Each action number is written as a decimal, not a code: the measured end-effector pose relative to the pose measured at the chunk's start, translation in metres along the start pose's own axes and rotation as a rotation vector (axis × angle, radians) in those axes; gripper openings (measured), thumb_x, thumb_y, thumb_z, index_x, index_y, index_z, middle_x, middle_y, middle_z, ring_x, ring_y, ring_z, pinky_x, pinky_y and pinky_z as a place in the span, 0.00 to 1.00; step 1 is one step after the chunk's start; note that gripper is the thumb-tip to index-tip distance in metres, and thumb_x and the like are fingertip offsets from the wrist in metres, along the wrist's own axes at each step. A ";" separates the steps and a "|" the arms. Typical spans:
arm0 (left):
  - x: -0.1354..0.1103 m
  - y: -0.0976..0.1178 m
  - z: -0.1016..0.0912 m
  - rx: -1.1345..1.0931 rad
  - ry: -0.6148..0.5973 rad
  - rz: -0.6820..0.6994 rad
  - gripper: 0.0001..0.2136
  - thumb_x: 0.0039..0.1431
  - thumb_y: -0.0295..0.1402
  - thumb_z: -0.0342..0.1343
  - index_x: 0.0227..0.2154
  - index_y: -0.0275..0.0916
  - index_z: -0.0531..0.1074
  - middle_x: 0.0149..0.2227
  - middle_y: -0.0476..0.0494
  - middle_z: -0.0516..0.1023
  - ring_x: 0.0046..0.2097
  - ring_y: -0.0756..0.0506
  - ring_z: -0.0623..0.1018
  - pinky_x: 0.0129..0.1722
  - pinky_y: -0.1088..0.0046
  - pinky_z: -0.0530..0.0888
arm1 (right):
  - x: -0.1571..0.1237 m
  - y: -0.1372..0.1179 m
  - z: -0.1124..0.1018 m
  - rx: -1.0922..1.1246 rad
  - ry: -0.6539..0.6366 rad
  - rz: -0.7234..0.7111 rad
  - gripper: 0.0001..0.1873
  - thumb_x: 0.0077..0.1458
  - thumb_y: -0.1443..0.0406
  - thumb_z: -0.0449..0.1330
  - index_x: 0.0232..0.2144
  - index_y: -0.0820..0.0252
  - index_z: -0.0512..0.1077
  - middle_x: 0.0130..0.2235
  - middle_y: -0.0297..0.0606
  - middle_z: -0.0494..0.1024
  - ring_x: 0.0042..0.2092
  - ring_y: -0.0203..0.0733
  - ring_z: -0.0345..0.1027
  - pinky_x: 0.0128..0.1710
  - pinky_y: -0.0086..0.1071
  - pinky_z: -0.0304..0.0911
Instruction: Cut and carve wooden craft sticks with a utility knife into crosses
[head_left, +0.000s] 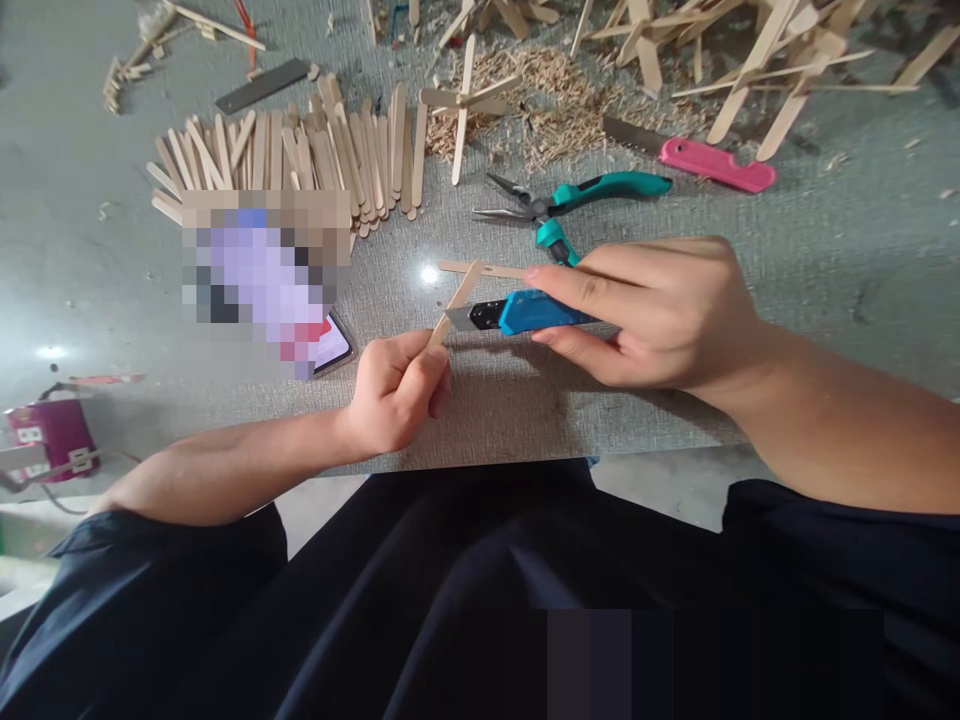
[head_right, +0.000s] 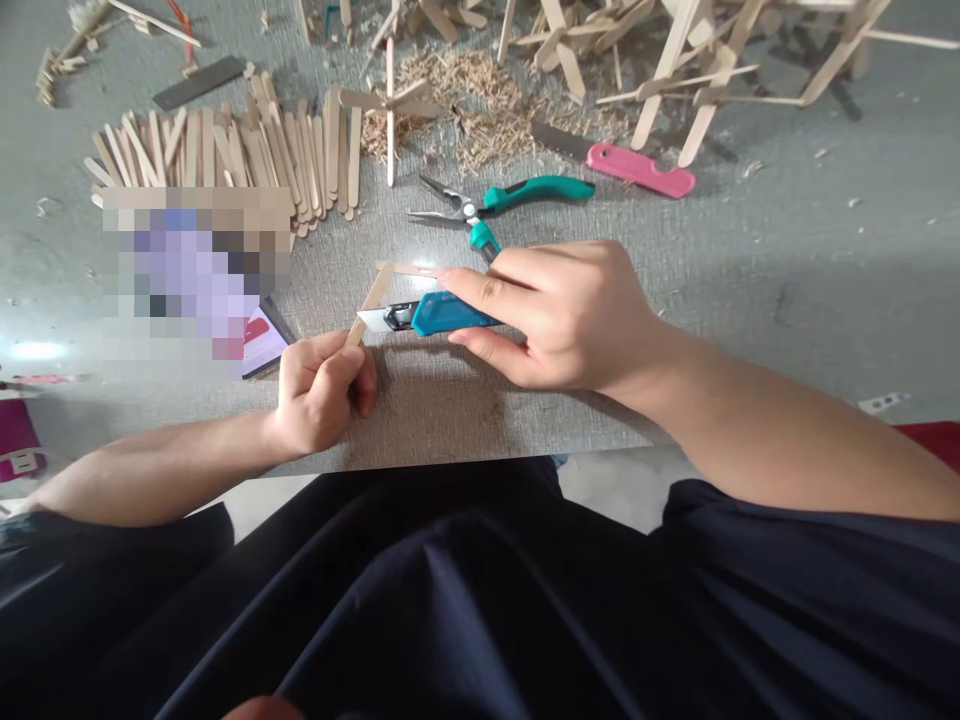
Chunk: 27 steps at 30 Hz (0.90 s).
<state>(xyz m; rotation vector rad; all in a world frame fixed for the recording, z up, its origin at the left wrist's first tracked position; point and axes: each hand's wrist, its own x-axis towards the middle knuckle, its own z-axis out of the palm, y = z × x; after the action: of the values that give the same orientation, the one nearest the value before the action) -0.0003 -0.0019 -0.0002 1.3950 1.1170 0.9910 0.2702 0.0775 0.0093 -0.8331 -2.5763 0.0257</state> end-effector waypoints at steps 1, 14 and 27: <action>0.000 0.000 0.000 0.000 0.000 0.000 0.27 0.79 0.39 0.50 0.19 0.40 0.69 0.15 0.51 0.71 0.18 0.53 0.68 0.19 0.78 0.64 | 0.000 0.001 0.001 -0.018 0.014 -0.014 0.26 0.76 0.49 0.55 0.59 0.55 0.83 0.33 0.37 0.81 0.32 0.42 0.69 0.32 0.38 0.58; 0.000 0.000 0.000 -0.004 0.007 0.010 0.25 0.79 0.37 0.51 0.20 0.40 0.69 0.15 0.51 0.72 0.18 0.54 0.68 0.20 0.79 0.65 | 0.002 -0.001 -0.002 -0.099 -0.001 -0.016 0.27 0.76 0.46 0.53 0.58 0.53 0.82 0.32 0.36 0.81 0.31 0.41 0.69 0.32 0.37 0.58; 0.000 0.001 0.001 -0.028 0.009 0.028 0.24 0.78 0.33 0.51 0.21 0.39 0.69 0.16 0.52 0.73 0.19 0.55 0.70 0.21 0.83 0.67 | -0.004 -0.002 0.001 0.003 -0.087 0.001 0.29 0.76 0.43 0.50 0.62 0.48 0.80 0.34 0.36 0.81 0.32 0.43 0.71 0.34 0.39 0.60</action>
<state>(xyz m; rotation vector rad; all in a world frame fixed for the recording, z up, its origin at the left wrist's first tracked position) 0.0007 -0.0018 0.0004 1.3884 1.0894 1.0305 0.2717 0.0733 0.0074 -0.8492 -2.6564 0.0673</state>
